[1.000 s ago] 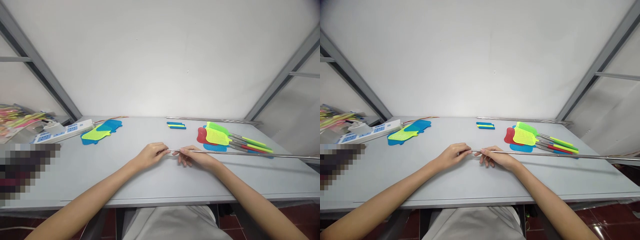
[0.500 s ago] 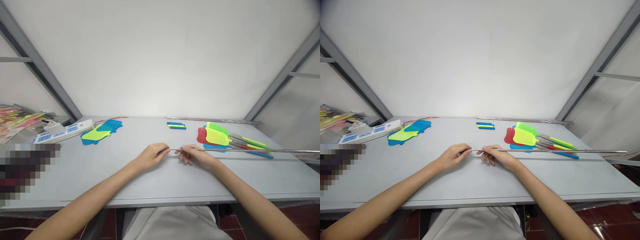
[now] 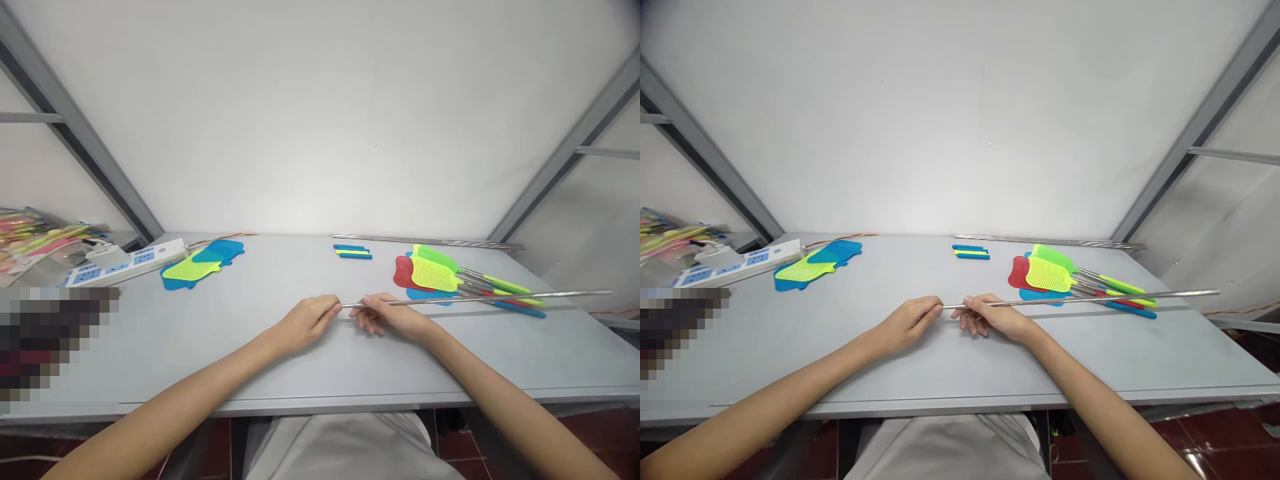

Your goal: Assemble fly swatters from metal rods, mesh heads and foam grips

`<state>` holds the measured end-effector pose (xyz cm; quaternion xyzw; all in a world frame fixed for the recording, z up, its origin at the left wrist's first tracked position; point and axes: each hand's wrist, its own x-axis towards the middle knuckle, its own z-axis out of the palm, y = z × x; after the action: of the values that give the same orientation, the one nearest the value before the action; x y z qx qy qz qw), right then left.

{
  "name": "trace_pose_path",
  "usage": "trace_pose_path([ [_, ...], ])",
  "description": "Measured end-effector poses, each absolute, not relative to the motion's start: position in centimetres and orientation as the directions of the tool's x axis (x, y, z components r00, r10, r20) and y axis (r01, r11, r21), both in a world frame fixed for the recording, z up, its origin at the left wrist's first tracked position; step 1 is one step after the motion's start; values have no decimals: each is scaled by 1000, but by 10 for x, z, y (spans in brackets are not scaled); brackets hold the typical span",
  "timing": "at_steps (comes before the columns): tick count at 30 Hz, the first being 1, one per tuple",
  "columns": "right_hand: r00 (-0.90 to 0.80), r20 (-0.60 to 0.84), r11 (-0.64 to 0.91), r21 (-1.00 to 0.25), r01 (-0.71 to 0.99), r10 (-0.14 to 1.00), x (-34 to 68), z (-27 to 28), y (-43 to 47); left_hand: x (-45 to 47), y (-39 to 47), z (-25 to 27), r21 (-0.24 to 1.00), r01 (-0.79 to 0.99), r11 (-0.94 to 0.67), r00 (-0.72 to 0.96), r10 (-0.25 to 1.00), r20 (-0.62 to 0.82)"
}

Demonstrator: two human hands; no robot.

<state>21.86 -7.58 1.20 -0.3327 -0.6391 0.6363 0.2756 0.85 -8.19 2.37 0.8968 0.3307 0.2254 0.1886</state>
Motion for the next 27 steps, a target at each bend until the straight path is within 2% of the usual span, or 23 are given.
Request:
trace_pose_path([
  [4, -684, -38, 21, -997, 77, 729, 222, 13, -78, 11, -87, 16, 475, 504, -721, 720, 655, 231],
  [8, -693, -35, 25, -997, 75, 720, 222, 12, -80, 13, -90, 14, 528, 521, -671, 680, 700, 218],
  [16, -736, -104, 2, -990, 142, 669, 214, 10, -85, 18, -98, 12, 572, 481, -664, 734, 662, 151],
  [27, -703, -85, -12, -994, 109, 706, 209, 13, -83, 17, -88, 25, 548, 503, -668, 667, 703, 246],
])
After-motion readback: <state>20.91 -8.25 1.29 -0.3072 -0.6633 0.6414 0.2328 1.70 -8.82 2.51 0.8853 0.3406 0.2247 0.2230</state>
